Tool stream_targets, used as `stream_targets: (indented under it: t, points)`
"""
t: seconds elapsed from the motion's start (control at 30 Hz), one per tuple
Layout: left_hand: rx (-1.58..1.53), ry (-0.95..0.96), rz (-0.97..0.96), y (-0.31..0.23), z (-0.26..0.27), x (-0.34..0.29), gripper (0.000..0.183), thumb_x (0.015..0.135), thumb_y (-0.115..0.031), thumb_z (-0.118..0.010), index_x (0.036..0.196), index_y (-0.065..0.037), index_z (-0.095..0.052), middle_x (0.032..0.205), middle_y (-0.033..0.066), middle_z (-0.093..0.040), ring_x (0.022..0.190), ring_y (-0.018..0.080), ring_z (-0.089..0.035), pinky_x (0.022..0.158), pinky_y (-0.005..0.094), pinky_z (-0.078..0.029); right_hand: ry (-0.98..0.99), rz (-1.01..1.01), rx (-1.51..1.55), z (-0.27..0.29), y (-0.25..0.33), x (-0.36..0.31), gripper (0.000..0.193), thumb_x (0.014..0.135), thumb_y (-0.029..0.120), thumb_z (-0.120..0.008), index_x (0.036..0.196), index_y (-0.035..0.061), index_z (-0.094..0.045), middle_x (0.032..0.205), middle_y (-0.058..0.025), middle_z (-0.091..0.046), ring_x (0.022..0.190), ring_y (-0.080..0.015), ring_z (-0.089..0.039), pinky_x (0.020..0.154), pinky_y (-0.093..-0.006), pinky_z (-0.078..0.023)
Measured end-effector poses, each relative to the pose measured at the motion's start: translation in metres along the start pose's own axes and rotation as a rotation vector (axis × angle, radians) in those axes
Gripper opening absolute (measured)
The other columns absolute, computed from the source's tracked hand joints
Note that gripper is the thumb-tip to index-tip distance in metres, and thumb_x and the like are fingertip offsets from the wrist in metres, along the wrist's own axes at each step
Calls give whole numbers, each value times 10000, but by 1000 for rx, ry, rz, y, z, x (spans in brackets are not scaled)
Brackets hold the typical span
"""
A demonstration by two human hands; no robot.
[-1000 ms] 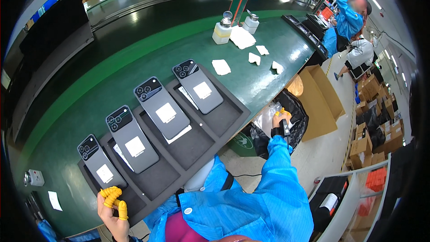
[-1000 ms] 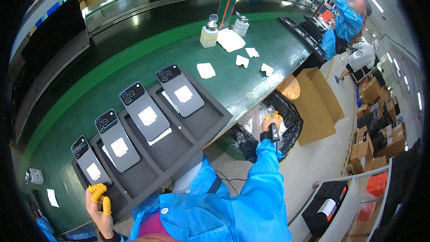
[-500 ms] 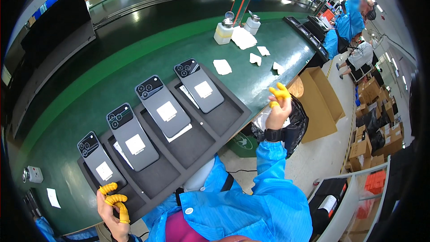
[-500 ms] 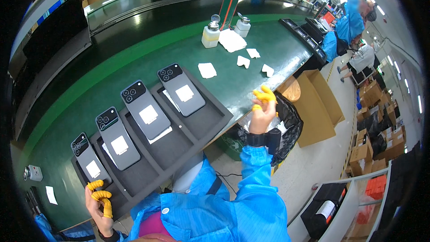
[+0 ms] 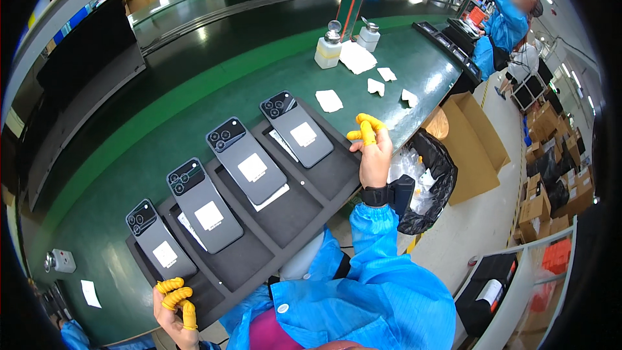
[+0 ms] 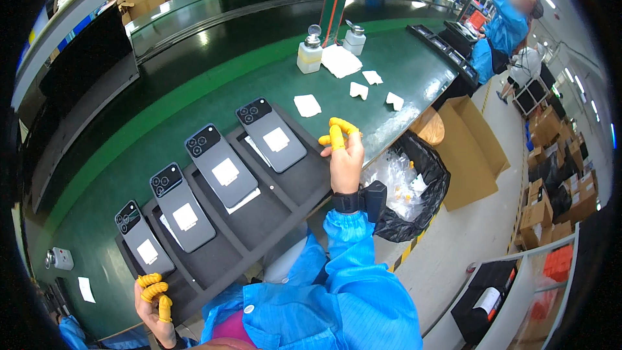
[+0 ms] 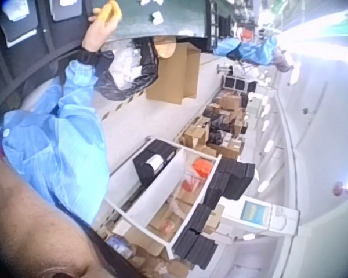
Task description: Wiping and inspecting smartphone units on an assembly line conveyor.
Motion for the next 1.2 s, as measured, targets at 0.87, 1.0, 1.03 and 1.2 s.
stream_targets:
  t: [0.87, 1.0, 1.03, 1.2]
  points:
    - [-16, 21, -20, 3, 1, 3, 246, 839, -176, -636, 953, 42, -627, 1073, 121, -509, 982, 206, -543, 763, 245, -438, -7, 22, -50, -6, 7, -4, 200, 949, 64, -544, 1118, -34, -585, 982, -82, -600, 756, -116, -615, 574, -203, -473]
    - [-17, 24, -15, 4, 1, 3, 251, 842, -182, -635, 957, 42, -628, 1078, 120, -509, 970, 197, -546, 744, 235, -438, 2, 20, -52, -7, 7, -4, 196, 948, 64, -547, 1113, -34, -588, 972, -81, -603, 755, -114, -614, 572, -201, -471]
    - [-17, 23, -14, 4, 2, 2, 251, 842, -182, -635, 957, 42, -628, 1078, 120, -509, 970, 197, -546, 744, 235, -438, 5, 23, -43, -7, 6, -4, 196, 946, 63, -549, 1112, -34, -589, 969, -81, -603, 756, -115, -614, 571, -201, -470]
    - [-6, 15, -11, 6, 3, 1, 253, 842, -179, -624, 959, 45, -623, 1079, 115, -512, 965, 189, -552, 750, 230, -441, 9, 31, -60, -6, 6, -4, 199, 943, 61, -554, 1113, -35, -591, 974, -77, -599, 763, -117, -614, 570, -201, -471]
Point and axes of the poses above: each hand's wrist, its own x-axis towards the middle knuckle, its own z-axis out of the back of the hand, y = z × x, the point moved 9 cm from there along x, towards the middle knuckle
